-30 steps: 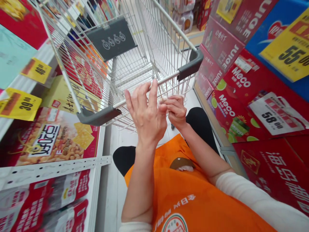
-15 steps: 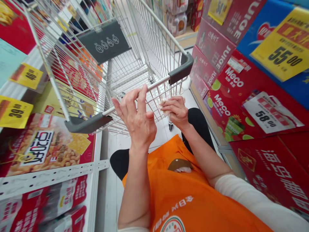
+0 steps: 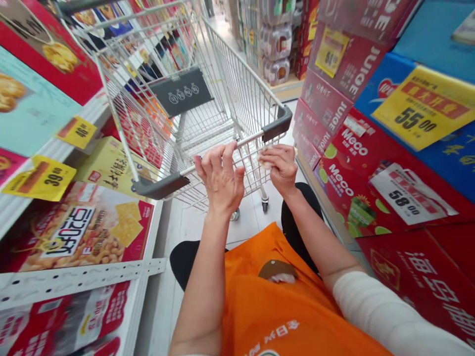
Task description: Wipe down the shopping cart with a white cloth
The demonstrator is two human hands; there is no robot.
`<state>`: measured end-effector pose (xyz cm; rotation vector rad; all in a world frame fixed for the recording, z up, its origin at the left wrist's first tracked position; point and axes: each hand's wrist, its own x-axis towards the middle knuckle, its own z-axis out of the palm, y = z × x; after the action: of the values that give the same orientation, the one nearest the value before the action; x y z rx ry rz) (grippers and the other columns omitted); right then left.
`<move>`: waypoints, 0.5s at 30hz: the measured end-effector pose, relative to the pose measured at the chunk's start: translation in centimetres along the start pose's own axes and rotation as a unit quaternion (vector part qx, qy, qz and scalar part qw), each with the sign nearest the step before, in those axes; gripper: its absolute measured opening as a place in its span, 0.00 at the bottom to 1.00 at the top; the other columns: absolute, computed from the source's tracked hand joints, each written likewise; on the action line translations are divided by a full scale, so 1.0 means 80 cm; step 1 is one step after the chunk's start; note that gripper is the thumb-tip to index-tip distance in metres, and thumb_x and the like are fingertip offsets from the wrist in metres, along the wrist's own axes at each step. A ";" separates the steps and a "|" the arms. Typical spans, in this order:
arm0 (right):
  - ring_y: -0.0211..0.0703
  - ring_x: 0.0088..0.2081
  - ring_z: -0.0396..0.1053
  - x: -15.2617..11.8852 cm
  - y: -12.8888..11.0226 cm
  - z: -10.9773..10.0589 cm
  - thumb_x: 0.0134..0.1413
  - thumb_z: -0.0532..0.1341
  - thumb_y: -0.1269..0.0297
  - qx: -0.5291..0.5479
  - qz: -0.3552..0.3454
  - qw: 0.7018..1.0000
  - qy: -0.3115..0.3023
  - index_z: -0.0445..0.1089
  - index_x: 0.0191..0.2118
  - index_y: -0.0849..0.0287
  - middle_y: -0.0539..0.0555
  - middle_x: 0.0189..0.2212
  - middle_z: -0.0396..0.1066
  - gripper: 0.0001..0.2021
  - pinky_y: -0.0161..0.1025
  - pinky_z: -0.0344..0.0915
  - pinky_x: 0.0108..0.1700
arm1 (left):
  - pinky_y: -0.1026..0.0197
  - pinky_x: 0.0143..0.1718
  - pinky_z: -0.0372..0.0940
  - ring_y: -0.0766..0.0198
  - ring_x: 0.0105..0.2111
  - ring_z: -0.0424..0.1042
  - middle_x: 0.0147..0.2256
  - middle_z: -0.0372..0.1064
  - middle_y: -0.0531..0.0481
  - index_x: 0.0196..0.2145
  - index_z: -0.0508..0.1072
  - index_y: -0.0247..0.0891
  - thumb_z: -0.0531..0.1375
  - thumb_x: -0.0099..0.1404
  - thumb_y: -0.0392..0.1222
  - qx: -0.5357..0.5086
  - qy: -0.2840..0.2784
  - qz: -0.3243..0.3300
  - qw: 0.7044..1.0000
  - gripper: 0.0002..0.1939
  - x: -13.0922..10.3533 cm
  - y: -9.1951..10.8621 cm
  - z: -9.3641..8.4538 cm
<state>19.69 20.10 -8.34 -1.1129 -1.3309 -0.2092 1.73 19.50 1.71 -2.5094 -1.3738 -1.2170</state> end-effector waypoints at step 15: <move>0.47 0.48 0.70 0.060 0.057 0.022 0.64 0.58 0.71 -0.042 -0.060 0.997 -0.001 0.80 0.37 0.49 0.50 0.38 0.81 0.14 0.52 0.69 0.55 | 0.40 0.73 0.38 0.50 0.61 0.61 0.56 0.69 0.40 0.62 0.69 0.42 0.31 0.73 0.67 -0.011 -0.014 0.013 1.000 0.41 0.050 -0.025 0.020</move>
<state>23.09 25.85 -6.95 -1.1041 -1.4033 -0.3554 2.48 24.11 2.58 -2.5604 -1.3377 -1.2039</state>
